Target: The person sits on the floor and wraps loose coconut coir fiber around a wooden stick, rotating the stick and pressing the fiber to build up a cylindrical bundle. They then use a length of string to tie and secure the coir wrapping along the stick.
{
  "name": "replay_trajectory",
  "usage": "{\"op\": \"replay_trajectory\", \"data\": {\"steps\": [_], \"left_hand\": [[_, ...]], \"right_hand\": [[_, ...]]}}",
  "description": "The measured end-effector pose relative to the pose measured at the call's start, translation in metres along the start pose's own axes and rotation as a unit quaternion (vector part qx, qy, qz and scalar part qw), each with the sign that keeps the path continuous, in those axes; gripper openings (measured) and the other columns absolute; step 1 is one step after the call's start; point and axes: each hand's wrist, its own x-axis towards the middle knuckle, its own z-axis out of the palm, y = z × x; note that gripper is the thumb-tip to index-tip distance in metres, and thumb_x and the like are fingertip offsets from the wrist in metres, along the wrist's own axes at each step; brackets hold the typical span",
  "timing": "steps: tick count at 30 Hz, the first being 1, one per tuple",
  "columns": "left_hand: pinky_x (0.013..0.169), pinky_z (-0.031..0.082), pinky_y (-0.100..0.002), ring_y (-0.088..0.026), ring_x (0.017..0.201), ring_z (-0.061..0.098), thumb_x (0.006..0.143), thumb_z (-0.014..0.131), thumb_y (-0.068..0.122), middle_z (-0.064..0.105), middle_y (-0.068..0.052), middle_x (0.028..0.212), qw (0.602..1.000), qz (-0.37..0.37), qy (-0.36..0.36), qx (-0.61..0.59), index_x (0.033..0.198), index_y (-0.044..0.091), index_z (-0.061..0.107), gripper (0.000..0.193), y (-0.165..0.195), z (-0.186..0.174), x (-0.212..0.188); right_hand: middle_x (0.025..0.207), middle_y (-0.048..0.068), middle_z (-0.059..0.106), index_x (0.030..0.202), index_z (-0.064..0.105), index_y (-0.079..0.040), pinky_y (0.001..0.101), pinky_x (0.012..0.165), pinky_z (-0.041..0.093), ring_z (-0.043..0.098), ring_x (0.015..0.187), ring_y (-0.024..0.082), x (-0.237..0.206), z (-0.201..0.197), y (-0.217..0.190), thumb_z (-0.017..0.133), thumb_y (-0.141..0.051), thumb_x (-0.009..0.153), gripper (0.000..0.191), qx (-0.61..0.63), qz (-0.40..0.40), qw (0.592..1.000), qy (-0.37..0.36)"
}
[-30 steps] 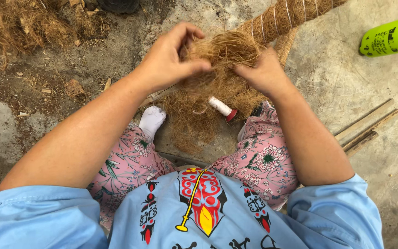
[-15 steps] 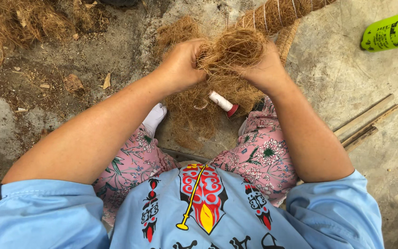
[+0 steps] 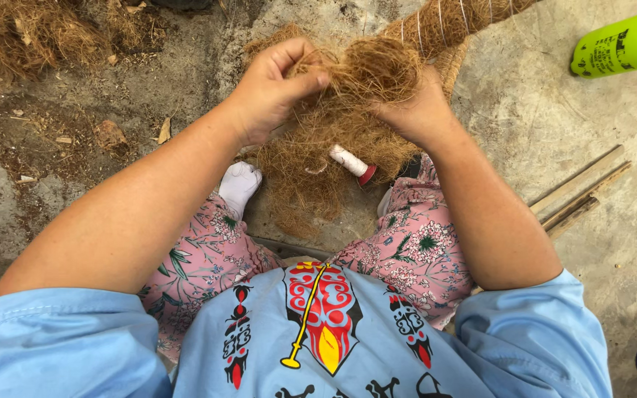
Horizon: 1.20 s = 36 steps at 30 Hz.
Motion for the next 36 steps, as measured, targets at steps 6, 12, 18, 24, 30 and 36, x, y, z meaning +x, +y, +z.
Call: {"op": "replay_trajectory", "data": {"steps": [6,12,18,24,30,36], "left_hand": [[0.082,0.057,-0.026,-0.008,0.088,0.062,0.103,0.072,0.010,0.065,0.001,0.094,0.993,0.084,0.064,-0.051,0.095,0.012,0.056,0.018,0.001,0.003,0.002],[0.083,0.060,-0.026,-0.009,0.094,0.071,0.081,0.082,0.010,0.069,0.000,0.099,0.929,-0.028,-0.034,0.367,0.102,0.010,0.052,0.037,0.015,-0.018,0.002],[0.111,0.055,-0.032,-0.014,0.120,0.068,0.096,0.070,0.003,0.071,-0.010,0.132,0.996,-0.009,-0.073,0.057,0.143,0.000,0.057,0.050,0.019,-0.021,-0.004],[0.103,0.047,-0.031,-0.013,0.117,0.063,0.084,0.087,0.013,0.063,-0.007,0.128,0.939,-0.002,0.046,0.339,0.141,0.000,0.045,0.072,0.012,0.004,-0.001],[0.113,0.047,-0.034,-0.016,0.121,0.063,0.093,0.069,-0.003,0.072,-0.007,0.129,0.963,0.107,-0.014,0.249,0.139,0.003,0.062,0.047,-0.001,0.008,0.001],[0.108,0.055,-0.034,-0.013,0.118,0.066,0.103,0.064,0.006,0.070,-0.003,0.127,0.994,0.025,0.001,0.103,0.136,0.006,0.056,0.034,-0.003,0.008,0.005]], "right_hand": [[0.135,0.016,0.069,0.138,0.058,0.000,0.0431,0.114,0.045,0.066,0.131,0.027,0.003,0.002,-0.025,0.079,-0.005,0.093,0.050,-0.008,-0.163,0.987,-0.017],[0.115,0.009,0.078,0.121,0.071,-0.008,0.0389,0.099,0.062,0.076,0.108,0.024,0.008,0.002,-0.032,0.077,-0.011,0.088,0.033,-0.066,0.095,0.993,-0.022],[0.123,0.012,0.073,0.127,0.064,-0.002,0.0399,0.107,0.055,0.071,0.117,0.024,0.013,0.002,-0.018,0.081,-0.003,0.088,0.042,-0.063,-0.068,0.996,0.008],[0.136,0.020,0.062,0.139,0.040,0.007,0.0396,0.107,0.047,0.064,0.127,0.028,0.011,0.003,-0.011,0.086,-0.008,0.086,0.072,-0.004,0.073,0.995,0.065],[0.137,0.020,0.062,0.140,0.034,0.008,0.0402,0.109,0.048,0.063,0.131,0.029,0.009,0.005,-0.006,0.084,-0.004,0.085,0.075,0.085,0.042,0.993,0.071],[0.141,0.019,0.064,0.143,0.045,0.005,0.0418,0.114,0.045,0.062,0.135,0.031,0.010,0.005,-0.001,0.083,-0.003,0.090,0.065,0.040,-0.054,0.997,0.022]]}}
